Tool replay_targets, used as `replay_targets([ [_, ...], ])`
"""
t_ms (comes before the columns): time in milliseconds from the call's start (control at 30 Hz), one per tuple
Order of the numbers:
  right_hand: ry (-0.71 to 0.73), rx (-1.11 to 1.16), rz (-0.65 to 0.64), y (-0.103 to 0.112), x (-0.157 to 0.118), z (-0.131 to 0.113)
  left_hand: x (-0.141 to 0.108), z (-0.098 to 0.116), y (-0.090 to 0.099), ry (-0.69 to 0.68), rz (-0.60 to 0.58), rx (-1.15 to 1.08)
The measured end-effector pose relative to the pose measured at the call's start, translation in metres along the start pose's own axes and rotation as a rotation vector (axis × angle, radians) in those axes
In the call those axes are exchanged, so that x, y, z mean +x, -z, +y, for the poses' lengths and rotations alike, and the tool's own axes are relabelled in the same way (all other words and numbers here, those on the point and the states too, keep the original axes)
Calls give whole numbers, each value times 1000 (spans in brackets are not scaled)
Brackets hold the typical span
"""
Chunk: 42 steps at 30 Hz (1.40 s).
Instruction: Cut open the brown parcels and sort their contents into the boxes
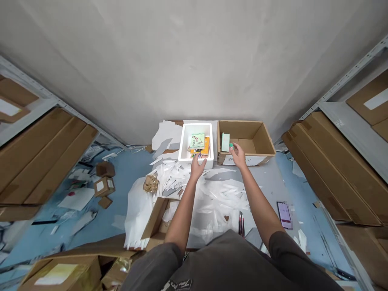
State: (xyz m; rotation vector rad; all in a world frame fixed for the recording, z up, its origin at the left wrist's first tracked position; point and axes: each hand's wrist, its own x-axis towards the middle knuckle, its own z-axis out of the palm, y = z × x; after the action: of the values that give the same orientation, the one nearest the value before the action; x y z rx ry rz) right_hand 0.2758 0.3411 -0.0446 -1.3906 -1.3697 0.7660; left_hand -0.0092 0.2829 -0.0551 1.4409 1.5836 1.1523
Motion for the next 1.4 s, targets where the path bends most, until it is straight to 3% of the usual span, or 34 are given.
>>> replay_targets([
  [167,203,-106,-161,-55,-89,-68,-82,-46,118,-18,-7,172],
  [233,261,-124,-237,-91,-137,-86,-118,-69,164,-36,-99,247],
  [333,264,-73,-405,-160,-222,-100,-178,-109,222,9,-333,371],
  [467,209,-79,-693,-250,-346,-99,-263,-158,266,109,-507,606],
  [533,179,-225,-771,-275,-399,-89,-302,-175,273,101,-532,672],
  [600,115,-417,-776,-283,-442,-73,-334,-187,274,130,-566,680],
  [700,46,-571,-720,-272,-484,-46,-365,-196,265,125,-524,640],
  [800,25,-624,-704,-255,-504,-33,-378,-196,252,90,-425,611],
  [933,-66,-777,-739,-239,-507,-41,-384,-181,233,60,-437,617],
  [1067,-54,-807,-616,-208,-500,-61,-397,-152,216,-53,-439,659],
  [1133,-5,-777,-518,-179,-499,-68,-404,-133,203,-132,-393,639],
  [1233,60,-720,-339,-114,-505,-74,-411,-98,168,-282,-330,553],
  [1400,46,-734,-26,25,-534,-68,-420,-29,65,-536,-374,392],
])
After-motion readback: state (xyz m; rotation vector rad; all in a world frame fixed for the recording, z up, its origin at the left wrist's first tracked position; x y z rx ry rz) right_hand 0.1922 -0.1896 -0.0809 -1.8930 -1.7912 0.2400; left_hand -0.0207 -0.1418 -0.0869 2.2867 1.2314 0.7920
